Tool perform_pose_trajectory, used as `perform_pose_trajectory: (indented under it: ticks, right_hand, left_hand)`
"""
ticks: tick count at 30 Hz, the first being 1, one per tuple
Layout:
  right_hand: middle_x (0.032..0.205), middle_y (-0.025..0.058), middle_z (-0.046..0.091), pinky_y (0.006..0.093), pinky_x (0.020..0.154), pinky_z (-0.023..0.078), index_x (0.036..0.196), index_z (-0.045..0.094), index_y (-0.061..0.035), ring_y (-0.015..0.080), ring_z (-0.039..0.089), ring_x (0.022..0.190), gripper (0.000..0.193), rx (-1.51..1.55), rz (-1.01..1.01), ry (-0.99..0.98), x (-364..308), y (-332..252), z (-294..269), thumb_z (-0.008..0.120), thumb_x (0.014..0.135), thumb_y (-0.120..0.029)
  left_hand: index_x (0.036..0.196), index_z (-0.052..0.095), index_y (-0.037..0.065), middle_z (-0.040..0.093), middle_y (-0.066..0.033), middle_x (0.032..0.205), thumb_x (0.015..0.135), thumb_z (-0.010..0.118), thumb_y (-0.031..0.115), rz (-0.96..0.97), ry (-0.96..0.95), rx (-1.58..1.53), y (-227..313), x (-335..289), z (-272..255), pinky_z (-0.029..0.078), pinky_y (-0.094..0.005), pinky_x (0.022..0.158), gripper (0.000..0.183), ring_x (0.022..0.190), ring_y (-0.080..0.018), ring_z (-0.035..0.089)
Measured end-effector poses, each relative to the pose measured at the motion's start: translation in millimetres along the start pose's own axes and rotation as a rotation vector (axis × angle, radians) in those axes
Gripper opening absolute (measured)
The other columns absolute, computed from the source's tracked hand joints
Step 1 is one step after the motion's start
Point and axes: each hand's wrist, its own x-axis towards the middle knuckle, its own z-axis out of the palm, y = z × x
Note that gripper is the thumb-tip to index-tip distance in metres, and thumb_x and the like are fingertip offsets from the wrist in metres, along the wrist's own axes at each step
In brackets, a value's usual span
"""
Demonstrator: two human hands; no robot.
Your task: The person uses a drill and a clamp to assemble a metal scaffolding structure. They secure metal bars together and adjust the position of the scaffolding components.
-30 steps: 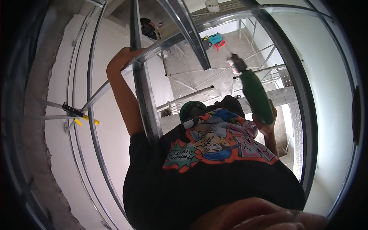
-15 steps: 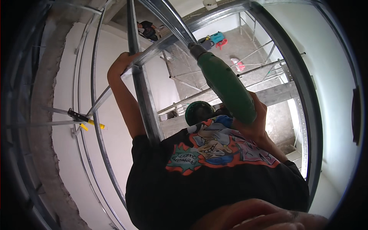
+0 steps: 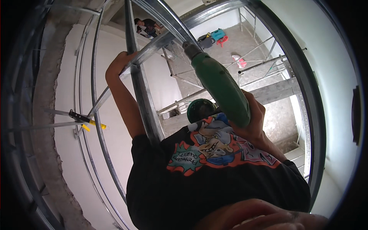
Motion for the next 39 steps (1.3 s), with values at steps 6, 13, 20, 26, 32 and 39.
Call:
perform_pose_trajectory:
  ticks: [6,13,20,26,32,39]
  right_hand:
    - [0.098,0.0204,0.066,0.0394,0.077,0.053,0.119,0.055,0.0017,0.0353,0.067,0.091,0.055,-0.022,0.049,-0.031,1,1,-5,0.073,0.069,-0.008]
    - [0.096,0.0185,0.067,0.0365,0.078,0.053,0.120,0.054,0.0016,0.0315,0.069,0.089,0.060,-0.004,0.019,0.040,-4,8,5,0.070,0.062,-0.004]
    - [0.098,0.0182,0.067,0.0357,0.078,0.053,0.120,0.054,0.0016,0.0314,0.069,0.090,0.056,0.010,0.033,0.025,-6,8,9,0.073,0.067,-0.003]
    - [0.095,0.0183,0.064,0.0369,0.075,0.051,0.116,0.053,0.0007,0.0339,0.067,0.087,0.054,-0.017,-0.001,0.025,-8,3,18,0.072,0.065,-0.002]
    - [0.096,0.0180,0.064,0.0365,0.076,0.051,0.116,0.054,0.0002,0.0341,0.067,0.088,0.053,0.055,0.041,0.045,-5,1,17,0.069,0.065,0.000]
    - [0.092,0.0168,0.065,0.0364,0.075,0.052,0.113,0.056,0.0003,0.0321,0.067,0.084,0.053,0.093,0.057,0.059,-7,8,14,0.070,0.062,-0.003]
  left_hand:
    - [0.084,0.059,0.000,0.047,-0.0006,0.068,0.079,0.068,0.058,0.035,0.030,-0.046,-3,6,3,0.038,-0.0281,0.056,0.059,0.060,-0.0106,0.042]
    - [0.081,0.057,0.002,0.045,0.0007,0.066,0.080,0.067,0.058,0.083,0.054,-0.078,10,-10,1,0.037,-0.0287,0.055,0.057,0.059,-0.0098,0.039]
    - [0.081,0.057,0.003,0.045,0.0007,0.065,0.080,0.067,0.056,0.062,0.057,-0.083,12,-12,4,0.037,-0.0295,0.055,0.054,0.057,-0.0101,0.039]
    - [0.078,0.057,0.003,0.046,0.0003,0.065,0.081,0.067,0.054,0.076,0.063,-0.085,-2,0,3,0.037,-0.0286,0.055,0.051,0.058,-0.0099,0.041]
    - [0.075,0.056,0.005,0.044,0.0016,0.064,0.082,0.067,0.053,0.112,0.052,-0.159,-2,-8,2,0.035,-0.0279,0.054,0.050,0.057,-0.0090,0.038]
    - [0.075,0.055,0.005,0.042,0.0021,0.063,0.082,0.066,0.054,0.092,0.091,-0.128,8,-12,4,0.035,-0.0281,0.054,0.051,0.057,-0.0092,0.037]
